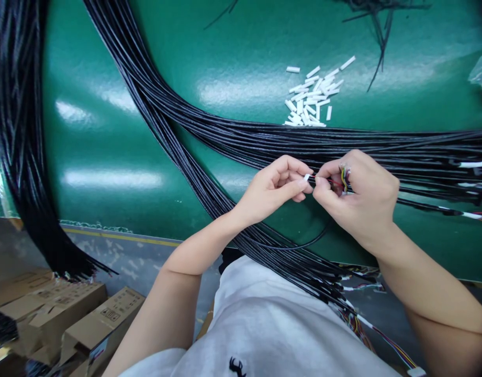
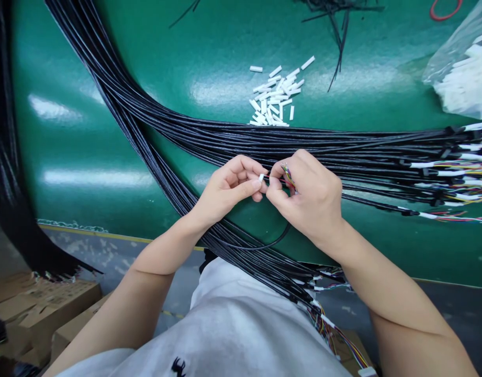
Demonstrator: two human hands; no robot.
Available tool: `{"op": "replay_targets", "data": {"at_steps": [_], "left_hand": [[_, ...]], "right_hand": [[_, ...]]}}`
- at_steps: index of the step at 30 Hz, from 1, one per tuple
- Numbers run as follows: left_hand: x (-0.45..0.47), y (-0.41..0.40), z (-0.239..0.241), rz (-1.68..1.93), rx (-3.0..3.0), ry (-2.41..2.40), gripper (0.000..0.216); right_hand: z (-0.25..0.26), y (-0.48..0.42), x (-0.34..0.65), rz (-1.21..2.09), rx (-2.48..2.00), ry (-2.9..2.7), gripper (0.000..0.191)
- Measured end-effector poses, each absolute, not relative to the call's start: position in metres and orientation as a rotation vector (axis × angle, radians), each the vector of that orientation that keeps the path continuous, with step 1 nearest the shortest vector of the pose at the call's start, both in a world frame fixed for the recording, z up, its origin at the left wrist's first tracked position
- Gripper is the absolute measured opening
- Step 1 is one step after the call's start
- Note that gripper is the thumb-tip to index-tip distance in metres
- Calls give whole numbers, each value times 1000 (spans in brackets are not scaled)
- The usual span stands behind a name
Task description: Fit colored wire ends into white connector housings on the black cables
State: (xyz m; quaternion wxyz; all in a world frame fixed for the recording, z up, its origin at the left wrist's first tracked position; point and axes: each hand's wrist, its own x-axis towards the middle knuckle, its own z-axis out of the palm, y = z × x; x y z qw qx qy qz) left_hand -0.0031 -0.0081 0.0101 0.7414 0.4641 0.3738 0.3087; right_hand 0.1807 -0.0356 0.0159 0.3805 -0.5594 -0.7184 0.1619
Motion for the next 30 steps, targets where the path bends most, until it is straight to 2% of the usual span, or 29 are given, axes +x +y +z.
{"op": "replay_targets", "data": {"at_steps": [5,12,14,18,20,24,30], "left_hand": [[-1,-8,7,700,1030,789,37],[-1,-7,5,703,1068,762,30],[-1,-6,6,713,1068,755,29],[-1,-3,6,780,1076,793,26],[-2,-2,6,795,1084,824,22],[-2,-1,8,786,1072,863,16],[-2,-1,10,773,1026,929,13]], "right_hand": [[10,-35,179,307,-1327,-1819,19],[13,-36,178,403,-1341,-1809,19],[14,-34,180,587,-1350,-1714,17],[13,-29,188,1264,-1317,-1338,8],[13,-26,192,1476,-1226,-1135,9],[14,-22,199,1618,-1186,-867,7],[16,-19,201,1655,-1227,-765,23]]}}
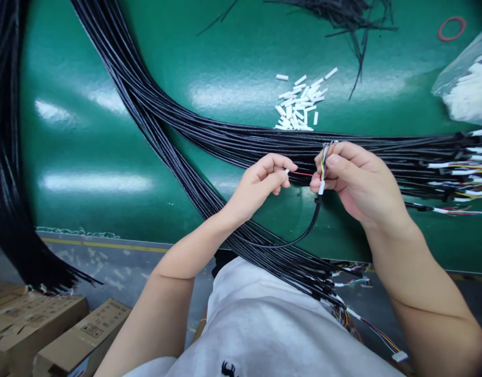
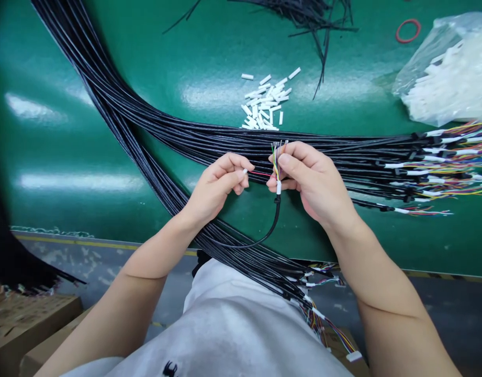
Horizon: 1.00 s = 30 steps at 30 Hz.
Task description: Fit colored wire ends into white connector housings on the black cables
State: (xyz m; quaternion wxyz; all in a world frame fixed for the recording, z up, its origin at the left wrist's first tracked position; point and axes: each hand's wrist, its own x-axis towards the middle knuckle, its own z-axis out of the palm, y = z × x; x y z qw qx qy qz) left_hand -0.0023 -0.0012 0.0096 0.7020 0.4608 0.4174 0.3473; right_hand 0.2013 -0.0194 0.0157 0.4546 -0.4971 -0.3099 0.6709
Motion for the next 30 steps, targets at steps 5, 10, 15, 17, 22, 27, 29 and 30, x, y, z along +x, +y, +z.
{"op": "replay_targets", "data": {"at_steps": [5,10,15,17,22,27,29,30], "left_hand": [[-1,-2,10,773,1019,934,12],[-1,-1,12,779,1011,950,11],[-1,-1,14,781,999,956,9],[-1,-1,14,784,992,960,9],[-2,-1,13,794,982,945,9],[-2,-1,12,787,985,961,10],[-2,-1,13,773,988,963,12],[-1,-1,13,766,990,964,12]], "right_hand": [[15,-20,203,1657,-1180,-766,24],[16,-20,205,1678,-1169,-752,18],[18,-19,204,1674,-1213,-740,12],[19,-19,203,1668,-1232,-730,12],[20,-19,203,1661,-1255,-728,17],[20,-20,204,1650,-1225,-806,22],[20,-20,203,1653,-1206,-825,24],[19,-20,203,1658,-1199,-830,25]]}}
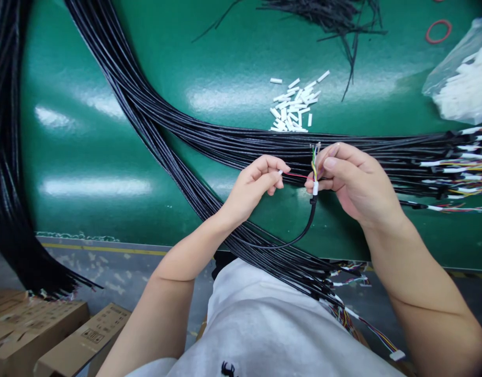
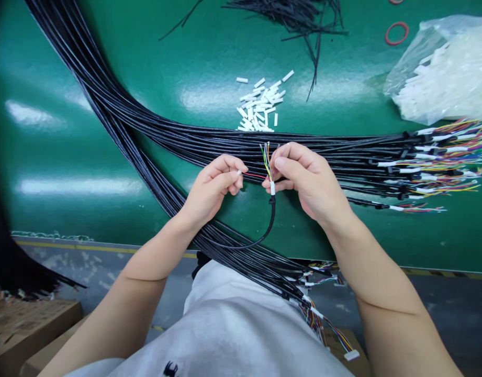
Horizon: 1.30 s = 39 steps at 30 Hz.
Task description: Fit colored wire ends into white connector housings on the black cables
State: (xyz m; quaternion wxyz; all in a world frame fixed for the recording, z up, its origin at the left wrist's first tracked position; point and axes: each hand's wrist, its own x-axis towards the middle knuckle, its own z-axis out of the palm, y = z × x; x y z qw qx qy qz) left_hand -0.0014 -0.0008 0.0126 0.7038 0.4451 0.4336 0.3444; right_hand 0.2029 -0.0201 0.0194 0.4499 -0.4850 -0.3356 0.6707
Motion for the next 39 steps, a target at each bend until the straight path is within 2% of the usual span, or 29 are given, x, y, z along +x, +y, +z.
{"op": "replay_targets", "data": {"at_steps": [4,11,17,23,28,36,39], "left_hand": [[-1,-2,12,746,1002,960,13],[-1,-1,11,755,999,962,13],[-1,-2,11,777,984,940,10],[2,-3,4,638,1007,927,40],[3,-3,5,679,1142,876,43],[4,-4,5,706,1282,897,41],[5,-3,5,727,1210,915,47]], "right_hand": [[19,-20,201,1687,-1179,-807,23],[18,-17,204,1778,-1135,-730,35],[18,-17,203,1772,-1134,-724,33],[19,-19,198,1963,-1150,-871,43],[17,-19,196,2062,-1168,-935,49],[17,-22,197,2049,-1199,-1006,42],[15,-23,199,1909,-1219,-948,27]]}}
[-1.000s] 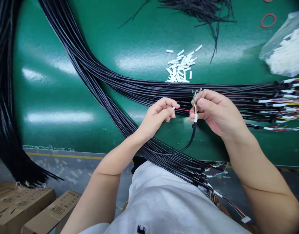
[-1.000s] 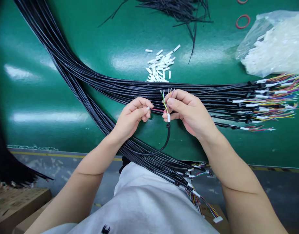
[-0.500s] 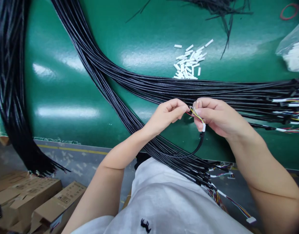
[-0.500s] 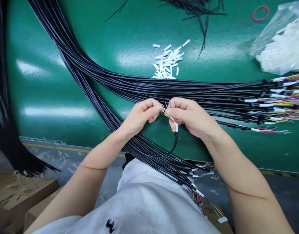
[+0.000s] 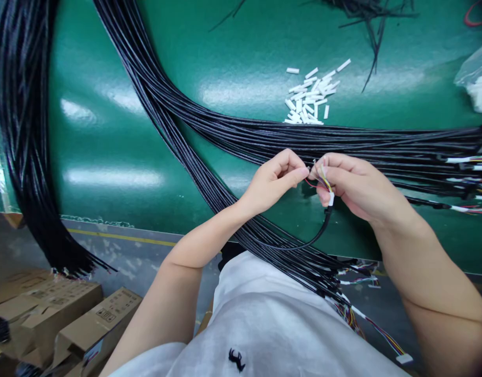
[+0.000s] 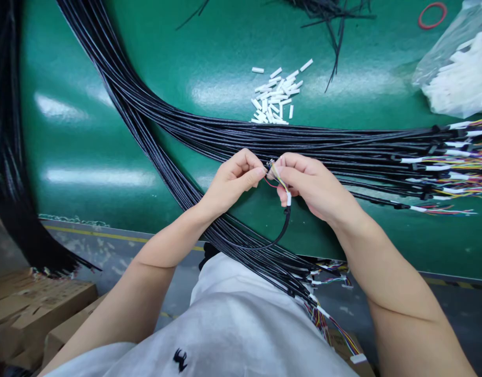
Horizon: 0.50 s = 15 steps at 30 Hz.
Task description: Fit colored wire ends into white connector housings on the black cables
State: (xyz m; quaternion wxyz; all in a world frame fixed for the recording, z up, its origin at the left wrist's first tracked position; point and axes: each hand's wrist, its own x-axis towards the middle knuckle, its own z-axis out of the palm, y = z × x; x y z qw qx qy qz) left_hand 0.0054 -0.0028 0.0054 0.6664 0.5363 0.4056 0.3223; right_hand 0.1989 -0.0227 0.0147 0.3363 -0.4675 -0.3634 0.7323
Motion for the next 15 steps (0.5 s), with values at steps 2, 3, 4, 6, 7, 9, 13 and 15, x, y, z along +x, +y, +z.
{"op": "replay_targets", "data": {"at_steps": [2,3,4,6,7,9,13,15], "left_hand": [[7,-2,6,738,1169,908,49],[7,-2,6,744,1150,903,50],[7,-3,6,745,1132,897,50],[7,-3,7,740,1104,883,49],[7,-4,8,739,1095,873,48],[6,-5,9,742,1085,855,46],[3,-5,9,713,1038,839,43],[0,-5,6,658,967,802,39]], "right_hand": [[14,-25,199,1828,-1178,-983,19],[15,-26,199,1792,-1168,-1032,18],[15,-27,198,1739,-1184,-1100,17],[17,-30,195,1566,-1302,-1248,13],[18,-31,194,1458,-1378,-1309,10],[21,-32,190,1283,-1458,-1414,11],[24,-35,187,1144,-1452,-1498,15],[24,-37,186,1047,-1443,-1451,18]]}}
